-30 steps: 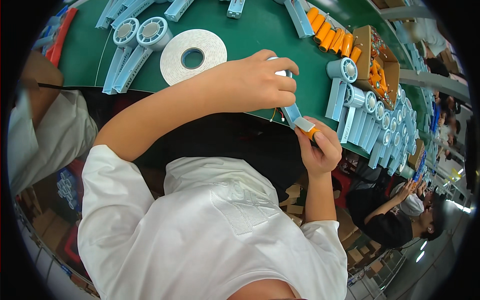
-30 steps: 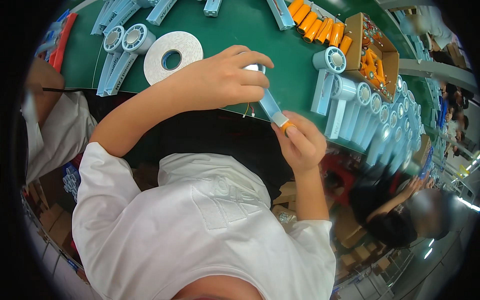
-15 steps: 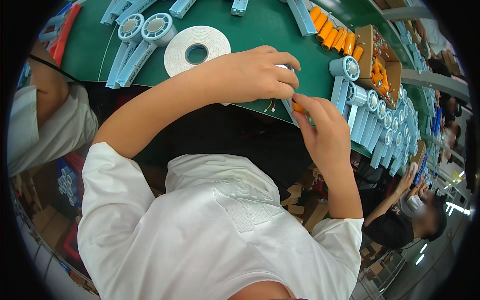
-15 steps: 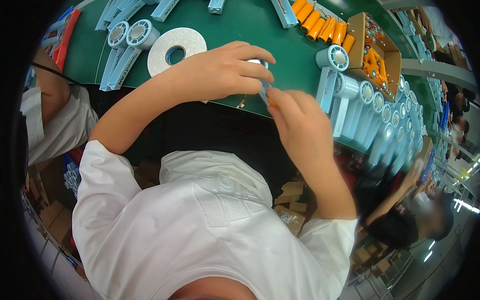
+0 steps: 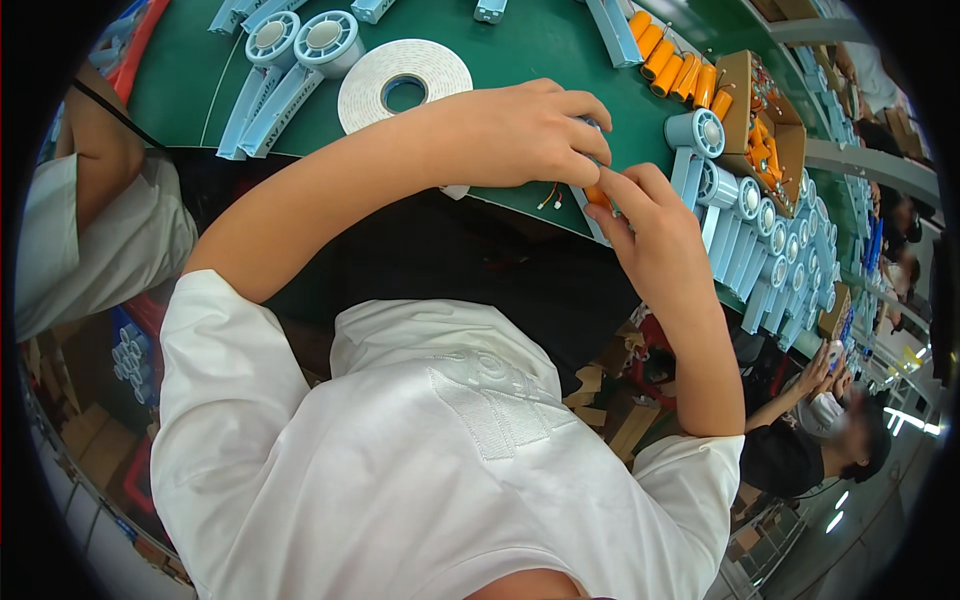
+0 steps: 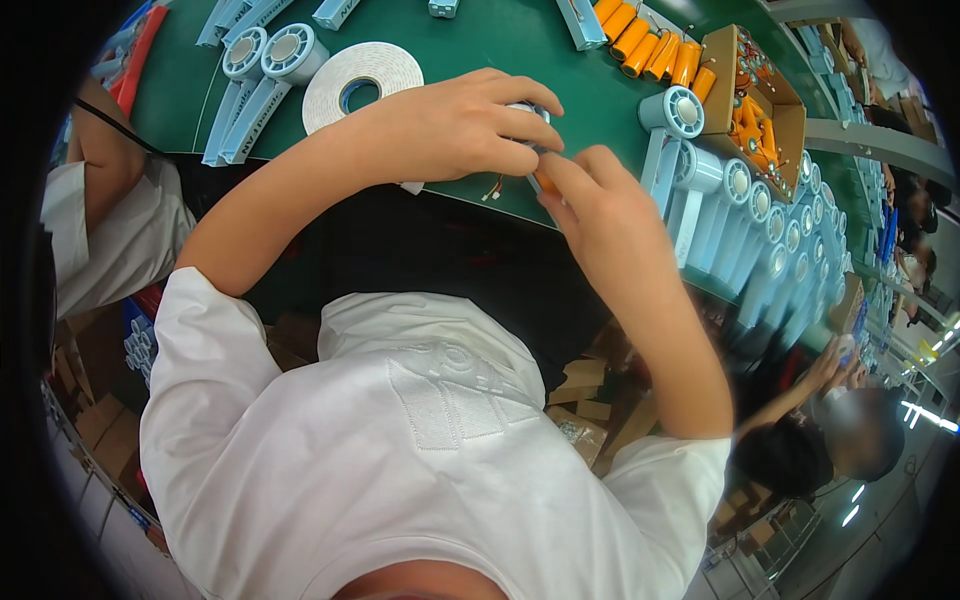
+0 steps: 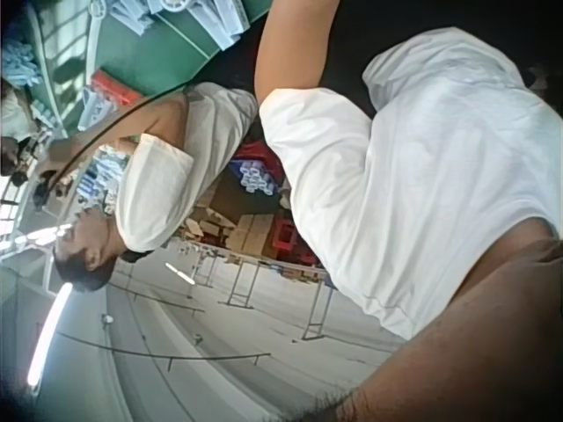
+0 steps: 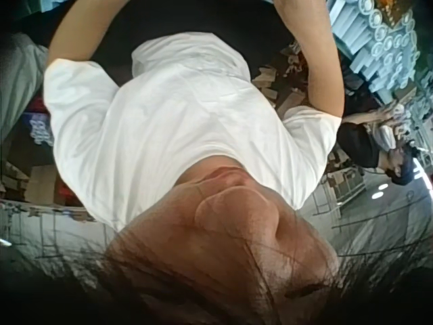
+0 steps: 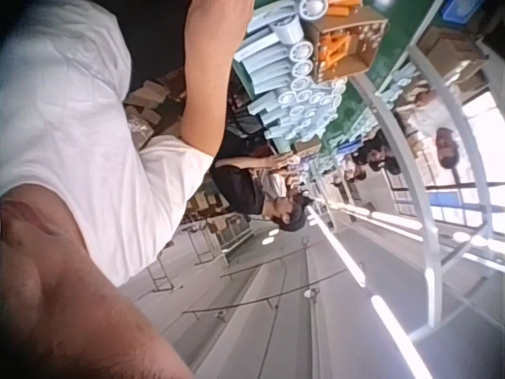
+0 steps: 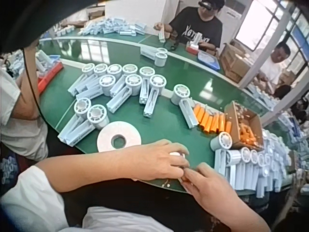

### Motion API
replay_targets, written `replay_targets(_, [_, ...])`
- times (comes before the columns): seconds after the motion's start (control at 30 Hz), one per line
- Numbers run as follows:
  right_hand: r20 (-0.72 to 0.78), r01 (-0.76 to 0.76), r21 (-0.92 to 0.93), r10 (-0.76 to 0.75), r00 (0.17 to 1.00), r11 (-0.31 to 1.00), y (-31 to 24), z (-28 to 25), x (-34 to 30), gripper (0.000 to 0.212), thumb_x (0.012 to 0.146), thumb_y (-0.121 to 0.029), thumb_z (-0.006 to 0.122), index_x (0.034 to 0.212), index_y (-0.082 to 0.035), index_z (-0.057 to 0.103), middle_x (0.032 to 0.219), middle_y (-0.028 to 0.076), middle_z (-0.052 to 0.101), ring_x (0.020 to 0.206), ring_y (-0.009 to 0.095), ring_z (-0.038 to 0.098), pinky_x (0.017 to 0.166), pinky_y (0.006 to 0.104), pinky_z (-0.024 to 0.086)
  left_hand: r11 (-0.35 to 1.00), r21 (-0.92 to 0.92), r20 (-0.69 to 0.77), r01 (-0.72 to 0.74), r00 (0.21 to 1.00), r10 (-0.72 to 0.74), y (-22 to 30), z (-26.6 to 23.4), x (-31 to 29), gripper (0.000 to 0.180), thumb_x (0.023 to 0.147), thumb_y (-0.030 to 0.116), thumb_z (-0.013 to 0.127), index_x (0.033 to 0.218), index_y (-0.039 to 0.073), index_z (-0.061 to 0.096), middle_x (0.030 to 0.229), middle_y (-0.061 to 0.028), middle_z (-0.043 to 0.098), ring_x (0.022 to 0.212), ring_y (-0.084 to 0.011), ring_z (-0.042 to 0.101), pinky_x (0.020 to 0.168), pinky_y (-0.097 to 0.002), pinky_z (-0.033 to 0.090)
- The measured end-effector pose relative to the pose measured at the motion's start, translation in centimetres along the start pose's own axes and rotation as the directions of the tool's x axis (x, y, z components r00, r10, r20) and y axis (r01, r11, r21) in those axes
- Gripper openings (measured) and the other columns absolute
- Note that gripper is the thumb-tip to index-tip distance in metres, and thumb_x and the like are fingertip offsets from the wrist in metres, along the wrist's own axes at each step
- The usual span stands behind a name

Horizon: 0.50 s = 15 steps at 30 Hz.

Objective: Assembling components of small electronic fans on a factory production line.

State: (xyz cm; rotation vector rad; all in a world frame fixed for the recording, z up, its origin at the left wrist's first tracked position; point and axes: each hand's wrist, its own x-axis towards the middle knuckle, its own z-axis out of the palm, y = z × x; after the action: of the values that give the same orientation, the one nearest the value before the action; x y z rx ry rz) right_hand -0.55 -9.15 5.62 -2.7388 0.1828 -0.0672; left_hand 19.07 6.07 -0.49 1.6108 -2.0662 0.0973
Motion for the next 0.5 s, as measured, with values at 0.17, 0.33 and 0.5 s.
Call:
replay_targets(0.17, [-0.043, 0.043, 0.007, -0.043, 0.998, 0.999, 0.1, -0.3, -0.2, 0.023, 0.091, -0.002, 0.085, 0.113, -0.008, 0.080, 0.097, 0.004, 0.069, 0.075, 0.017, 0.060, 0.067, 0.0299, 0.049, 1.000, -0.030, -0.011, 0.006, 1.000, -0.006, 0.0, 0.0, 0.2, 0.018, 0.086, 0.003, 0.081, 0.088, 0.014, 0.066, 0.127, 0.0042, 0.073, 0.142, -0.0267, 0.058, 0.113, -0.0427, 0.052])
replay_targets(0.33, [-0.148, -0.001, 0.102, 0.016, 0.989, 0.995, -0.1, 0.0, -1.7, 0.019, 0.092, -0.004, 0.085, 0.110, -0.009, 0.080, 0.095, 0.006, 0.070, 0.076, 0.021, 0.064, 0.068, 0.0314, 0.052, 0.999, -0.035, -0.024, 0.023, 0.999, -0.024, 0.1, 0.0, -0.3, 0.018, 0.086, 0.002, 0.080, 0.089, 0.014, 0.067, 0.127, 0.0049, 0.073, 0.142, -0.0266, 0.058, 0.111, -0.0420, 0.053])
replay_targets(0.5, [-0.193, -0.036, 0.096, 0.054, 0.980, 0.995, 0.1, 0.0, -1.7, 0.017, 0.090, -0.004, 0.086, 0.106, -0.008, 0.081, 0.093, 0.005, 0.070, 0.073, 0.018, 0.061, 0.065, 0.0303, 0.050, 0.999, -0.045, -0.025, 0.003, 1.000, -0.004, 0.0, 0.3, -0.1, 0.018, 0.086, 0.003, 0.080, 0.091, 0.015, 0.068, 0.126, 0.0055, 0.073, 0.141, -0.0261, 0.058, 0.110, -0.0417, 0.053])
